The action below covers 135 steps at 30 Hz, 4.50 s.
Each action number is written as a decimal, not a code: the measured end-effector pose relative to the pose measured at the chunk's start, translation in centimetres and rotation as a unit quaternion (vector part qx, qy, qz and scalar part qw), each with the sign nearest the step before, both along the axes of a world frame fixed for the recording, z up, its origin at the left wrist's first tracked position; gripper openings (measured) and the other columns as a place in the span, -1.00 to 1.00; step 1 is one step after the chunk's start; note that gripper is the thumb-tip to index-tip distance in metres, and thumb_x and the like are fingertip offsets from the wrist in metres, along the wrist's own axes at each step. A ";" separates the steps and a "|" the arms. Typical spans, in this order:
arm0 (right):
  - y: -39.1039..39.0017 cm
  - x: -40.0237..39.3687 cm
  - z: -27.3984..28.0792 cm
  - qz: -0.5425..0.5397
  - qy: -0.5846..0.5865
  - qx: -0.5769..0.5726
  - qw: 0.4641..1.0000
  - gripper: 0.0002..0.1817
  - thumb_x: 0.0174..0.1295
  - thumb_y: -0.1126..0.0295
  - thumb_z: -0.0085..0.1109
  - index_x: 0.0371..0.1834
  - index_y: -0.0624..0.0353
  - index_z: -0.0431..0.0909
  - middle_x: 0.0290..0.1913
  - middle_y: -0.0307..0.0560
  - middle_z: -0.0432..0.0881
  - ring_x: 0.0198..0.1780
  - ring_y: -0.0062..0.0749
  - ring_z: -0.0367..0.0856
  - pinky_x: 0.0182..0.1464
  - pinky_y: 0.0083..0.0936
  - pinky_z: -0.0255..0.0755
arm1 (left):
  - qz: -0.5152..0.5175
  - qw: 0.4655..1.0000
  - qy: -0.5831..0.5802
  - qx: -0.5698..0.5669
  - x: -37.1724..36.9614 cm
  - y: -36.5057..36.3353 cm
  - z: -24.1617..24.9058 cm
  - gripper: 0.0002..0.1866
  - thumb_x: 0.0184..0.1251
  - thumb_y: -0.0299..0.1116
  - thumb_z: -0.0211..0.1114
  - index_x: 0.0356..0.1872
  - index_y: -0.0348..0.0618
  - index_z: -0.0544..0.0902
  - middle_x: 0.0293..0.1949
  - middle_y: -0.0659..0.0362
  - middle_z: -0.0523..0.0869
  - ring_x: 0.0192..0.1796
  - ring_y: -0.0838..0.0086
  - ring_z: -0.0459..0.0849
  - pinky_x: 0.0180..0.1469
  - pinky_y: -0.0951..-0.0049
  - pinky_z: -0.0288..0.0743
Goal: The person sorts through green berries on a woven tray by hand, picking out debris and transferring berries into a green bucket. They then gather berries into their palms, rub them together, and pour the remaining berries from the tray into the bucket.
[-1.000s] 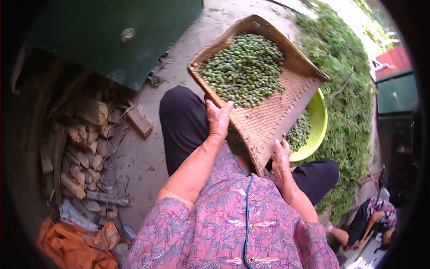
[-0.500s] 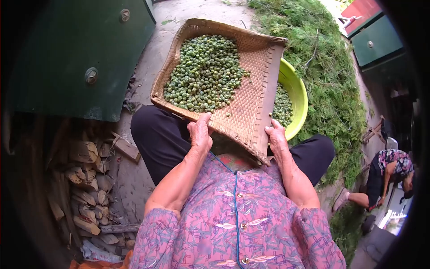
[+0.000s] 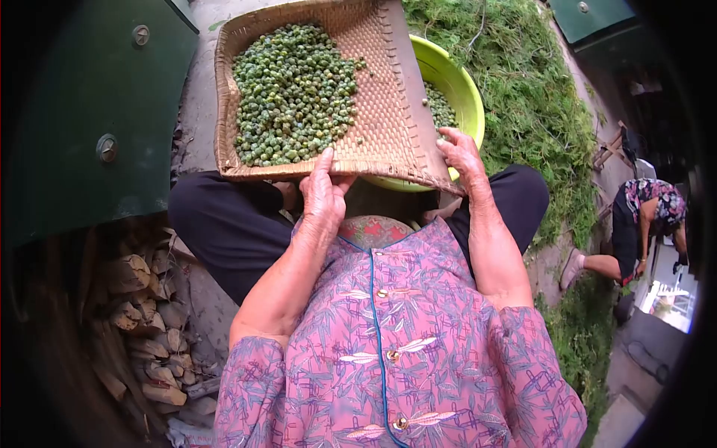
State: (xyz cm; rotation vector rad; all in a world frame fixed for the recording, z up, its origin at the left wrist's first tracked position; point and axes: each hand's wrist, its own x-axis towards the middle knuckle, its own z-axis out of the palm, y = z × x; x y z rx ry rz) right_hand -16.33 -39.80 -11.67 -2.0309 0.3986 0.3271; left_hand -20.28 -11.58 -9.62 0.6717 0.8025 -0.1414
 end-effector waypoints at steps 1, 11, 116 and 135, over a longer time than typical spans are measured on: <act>0.6 0.1 1.4 -0.005 -0.014 0.000 1.000 -0.48 0.19 0.35 0.14 0.23 0.26 0.38 -0.24 -0.11 0.60 -0.38 -0.56 0.51 -0.34 -0.58 0.44 | -0.010 1.000 0.000 -0.007 0.2 0.3 -0.1 -0.67 0.23 -0.32 0.33 -0.07 -0.25 0.50 -0.10 0.03 0.62 -0.05 0.21 0.62 -0.01 0.04 0.61; 3.1 -0.4 0.1 -0.043 -0.099 -0.148 0.983 -0.59 -0.05 0.29 0.20 -0.11 0.21 0.62 -0.16 0.15 0.66 -0.07 -0.07 0.64 0.05 -0.34 0.47 | -0.024 1.000 -0.008 -0.014 0.3 0.6 -0.7 -0.63 0.12 -0.35 0.41 -0.07 -0.24 0.53 -0.13 0.03 0.64 -0.10 0.20 0.65 -0.06 0.01 0.62; 3.9 6.7 -0.8 -0.032 -0.269 -0.217 0.938 -0.79 -0.01 0.54 0.17 -0.26 0.16 0.64 -0.29 0.05 0.62 -0.20 -0.07 0.60 -0.08 -0.29 0.47 | -0.222 0.957 -0.102 0.157 12.3 10.4 5.9 -0.72 0.35 -0.33 0.21 0.00 -0.24 0.50 -0.22 0.07 0.69 -0.28 0.46 0.70 -0.33 0.56 0.63; 12.5 2.4 6.5 -0.051 -0.050 0.381 0.922 -0.78 0.21 0.54 0.17 -0.08 0.32 0.54 -0.25 -0.13 0.64 -0.28 -0.50 0.62 -0.28 -0.64 0.51 | -0.383 0.879 -0.168 0.227 7.0 4.1 6.7 -0.79 0.28 -0.41 0.22 -0.11 -0.25 0.62 -0.35 0.22 0.68 -0.38 0.60 0.64 -0.32 0.59 0.54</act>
